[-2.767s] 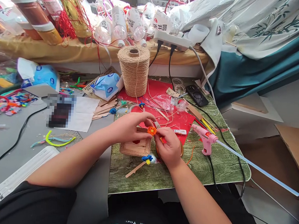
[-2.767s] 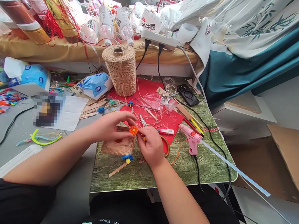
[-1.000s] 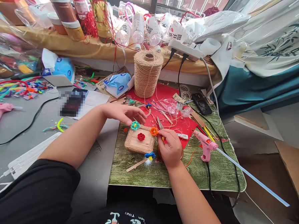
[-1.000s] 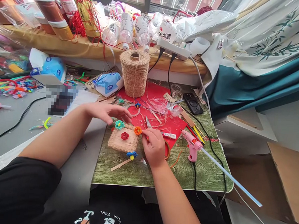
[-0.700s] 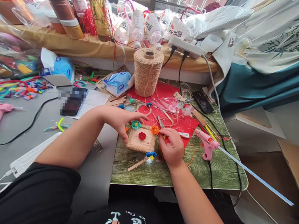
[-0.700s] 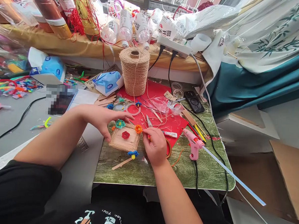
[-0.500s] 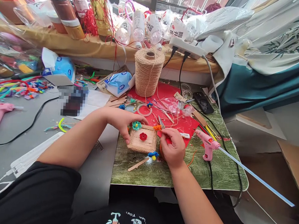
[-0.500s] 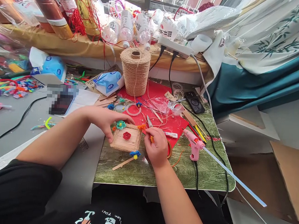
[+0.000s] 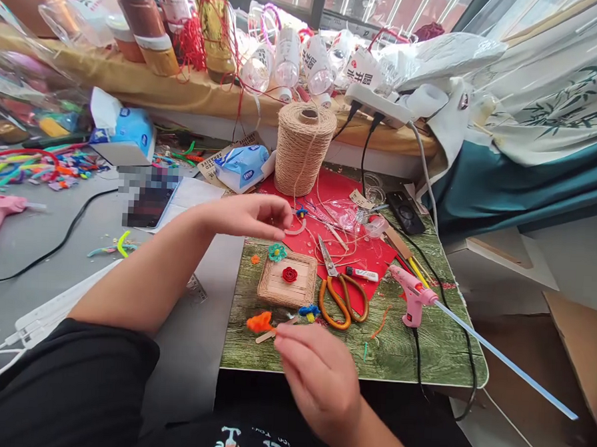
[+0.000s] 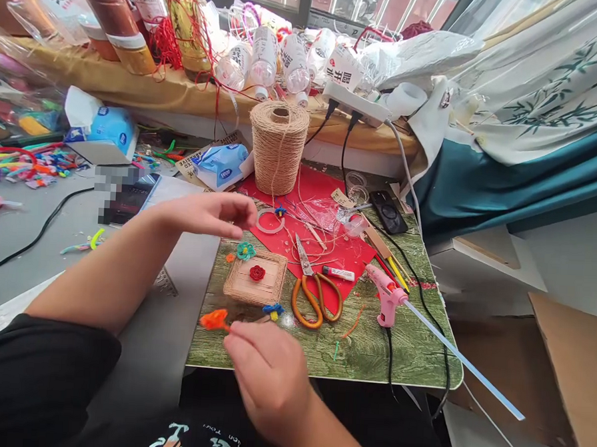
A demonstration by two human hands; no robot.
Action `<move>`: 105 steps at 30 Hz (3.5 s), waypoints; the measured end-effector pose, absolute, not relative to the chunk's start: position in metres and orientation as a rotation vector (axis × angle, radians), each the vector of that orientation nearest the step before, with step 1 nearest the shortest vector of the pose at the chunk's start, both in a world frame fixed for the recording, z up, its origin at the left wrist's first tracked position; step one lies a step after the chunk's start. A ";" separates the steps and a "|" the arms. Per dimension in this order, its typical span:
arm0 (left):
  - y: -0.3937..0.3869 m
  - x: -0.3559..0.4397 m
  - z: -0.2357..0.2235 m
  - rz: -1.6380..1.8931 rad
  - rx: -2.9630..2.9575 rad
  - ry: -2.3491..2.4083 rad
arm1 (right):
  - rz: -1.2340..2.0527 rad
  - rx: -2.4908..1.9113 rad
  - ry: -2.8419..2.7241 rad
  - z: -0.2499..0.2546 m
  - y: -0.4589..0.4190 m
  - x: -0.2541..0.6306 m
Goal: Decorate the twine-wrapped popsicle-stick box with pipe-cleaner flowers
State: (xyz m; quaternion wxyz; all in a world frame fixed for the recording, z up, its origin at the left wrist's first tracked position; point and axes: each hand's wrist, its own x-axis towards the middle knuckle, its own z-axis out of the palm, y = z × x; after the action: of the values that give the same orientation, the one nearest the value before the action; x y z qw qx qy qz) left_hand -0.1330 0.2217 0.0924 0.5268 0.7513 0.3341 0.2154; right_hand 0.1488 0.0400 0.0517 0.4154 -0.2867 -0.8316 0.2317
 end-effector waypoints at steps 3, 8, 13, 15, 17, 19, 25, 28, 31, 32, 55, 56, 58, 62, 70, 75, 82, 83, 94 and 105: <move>0.200 -0.136 0.124 0.319 1.746 0.778 | 0.637 -0.750 -1.938 0.043 0.023 0.136; 0.175 -0.122 0.146 -0.012 1.681 0.524 | 0.459 -0.740 -1.960 0.032 0.023 0.131; 0.173 -0.107 0.139 -0.115 1.795 0.339 | 0.547 -0.806 -1.956 0.028 0.025 0.125; 0.172 -0.106 0.139 -0.136 1.828 0.336 | 0.649 -0.820 -1.935 0.029 0.025 0.122; 0.171 -0.106 0.138 -0.152 1.843 0.363 | 0.736 -0.819 -1.913 0.032 0.025 0.119; 0.171 -0.107 0.137 -0.170 1.863 0.413 | 0.759 -0.825 -1.897 0.034 0.026 0.117; 0.172 -0.107 0.131 -0.250 1.918 0.448 | 0.873 -0.846 -1.893 0.035 0.029 0.110; 0.173 -0.107 0.132 -0.177 1.907 0.463 | 0.960 -0.841 -1.899 0.036 0.026 0.110; 0.173 -0.107 0.134 -0.093 1.910 0.443 | 0.942 -0.861 -1.933 0.041 0.023 0.119; 0.173 -0.107 0.134 -0.067 1.911 0.434 | 0.925 -0.871 -1.945 0.043 0.024 0.124; 0.203 -0.055 0.064 0.449 1.965 1.039 | 0.583 -1.081 -1.898 -0.024 0.138 0.188; 0.203 -0.052 0.064 0.434 1.956 1.066 | 0.577 -1.084 -1.897 -0.024 0.138 0.188; 0.203 -0.048 0.064 0.416 1.930 1.115 | 0.564 -1.090 -1.897 -0.024 0.139 0.188; 0.202 -0.042 0.063 0.396 1.894 1.196 | 0.518 -1.082 -1.879 -0.023 0.138 0.185; 0.200 -0.037 0.063 0.379 1.873 1.283 | 0.428 -0.986 -1.787 -0.015 0.134 0.183; 0.201 -0.035 0.062 0.389 1.858 1.272 | 0.434 -0.936 -1.822 -0.014 0.133 0.184; 0.195 -0.034 0.066 0.419 1.907 1.255 | 0.350 -0.908 -1.976 -0.017 0.128 0.186; 0.194 -0.035 0.066 0.424 1.932 1.247 | 0.343 -0.904 -1.990 -0.017 0.128 0.186; 0.189 -0.038 0.069 0.381 2.282 1.212 | 0.233 -0.919 -2.038 -0.022 0.125 0.189; 0.189 -0.038 0.069 0.326 1.940 1.245 | 0.228 -0.948 -2.058 -0.027 0.127 0.187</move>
State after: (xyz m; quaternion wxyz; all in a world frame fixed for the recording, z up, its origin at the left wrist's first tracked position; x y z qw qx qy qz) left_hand -0.0383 0.1895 0.0685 0.3954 0.7653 0.4913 0.1288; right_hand 0.1871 0.1270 -0.0266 0.4187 -0.3781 -0.8206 0.0910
